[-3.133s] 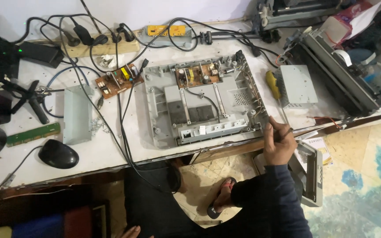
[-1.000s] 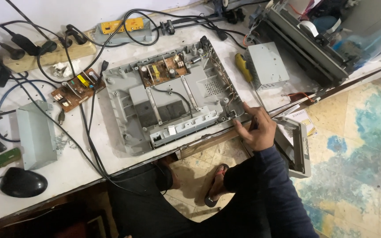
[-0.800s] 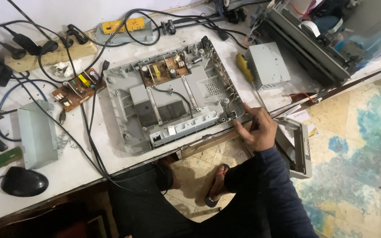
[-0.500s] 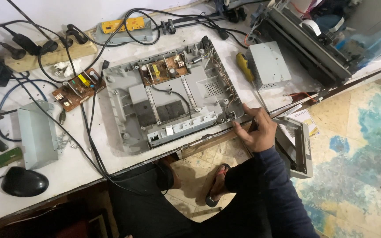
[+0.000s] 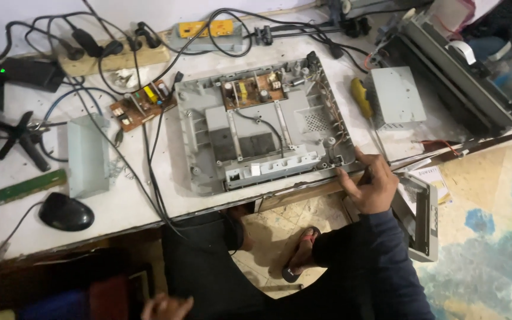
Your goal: Disassembling an electronic device by removing screws and detaching a metal internal frame.
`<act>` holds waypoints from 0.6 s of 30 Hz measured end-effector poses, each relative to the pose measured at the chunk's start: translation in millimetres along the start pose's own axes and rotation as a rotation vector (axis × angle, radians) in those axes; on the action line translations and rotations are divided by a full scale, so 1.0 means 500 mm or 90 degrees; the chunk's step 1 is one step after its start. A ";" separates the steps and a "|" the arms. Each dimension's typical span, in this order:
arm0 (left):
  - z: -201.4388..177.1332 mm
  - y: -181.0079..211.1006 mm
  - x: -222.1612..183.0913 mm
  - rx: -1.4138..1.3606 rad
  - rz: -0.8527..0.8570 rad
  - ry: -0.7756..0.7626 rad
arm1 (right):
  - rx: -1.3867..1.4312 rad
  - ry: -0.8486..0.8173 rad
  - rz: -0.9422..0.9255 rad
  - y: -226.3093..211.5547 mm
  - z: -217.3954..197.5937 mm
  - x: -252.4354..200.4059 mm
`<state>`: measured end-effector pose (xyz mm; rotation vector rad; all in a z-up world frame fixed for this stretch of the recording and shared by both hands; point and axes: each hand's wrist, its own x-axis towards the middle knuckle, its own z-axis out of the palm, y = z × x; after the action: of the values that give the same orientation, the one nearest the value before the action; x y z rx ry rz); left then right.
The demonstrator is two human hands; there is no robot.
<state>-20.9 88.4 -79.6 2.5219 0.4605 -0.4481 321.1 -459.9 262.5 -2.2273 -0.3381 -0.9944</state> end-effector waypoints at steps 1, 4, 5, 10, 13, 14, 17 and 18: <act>-0.040 0.068 0.028 -0.003 -0.010 -0.004 | -0.080 -0.020 -0.017 -0.008 -0.003 -0.001; -0.513 0.653 -0.096 -0.076 0.530 0.571 | -0.085 -0.017 -0.015 -0.013 -0.003 -0.004; -0.548 0.688 -0.076 -0.074 0.524 0.579 | -0.078 -0.018 -0.021 -0.012 -0.002 -0.006; -0.678 0.832 0.033 -0.287 0.360 0.257 | 0.034 0.016 0.037 0.033 0.008 -0.022; -0.729 0.901 0.068 -0.330 0.209 0.133 | 0.002 -0.003 0.001 0.032 0.002 -0.020; -0.722 0.896 0.104 -0.332 0.206 0.139 | 0.007 -0.006 -0.004 0.027 -0.003 -0.019; -0.710 0.888 0.193 -0.192 0.223 0.146 | 0.018 -0.027 0.019 0.019 -0.012 -0.010; -0.708 0.891 0.207 -0.145 0.205 0.121 | 0.001 -0.035 0.034 0.017 -0.015 -0.011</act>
<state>330.0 -48.0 359.8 2.3661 0.1555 -0.0315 317.5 -471.0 258.1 -2.2528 -0.3015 -0.9057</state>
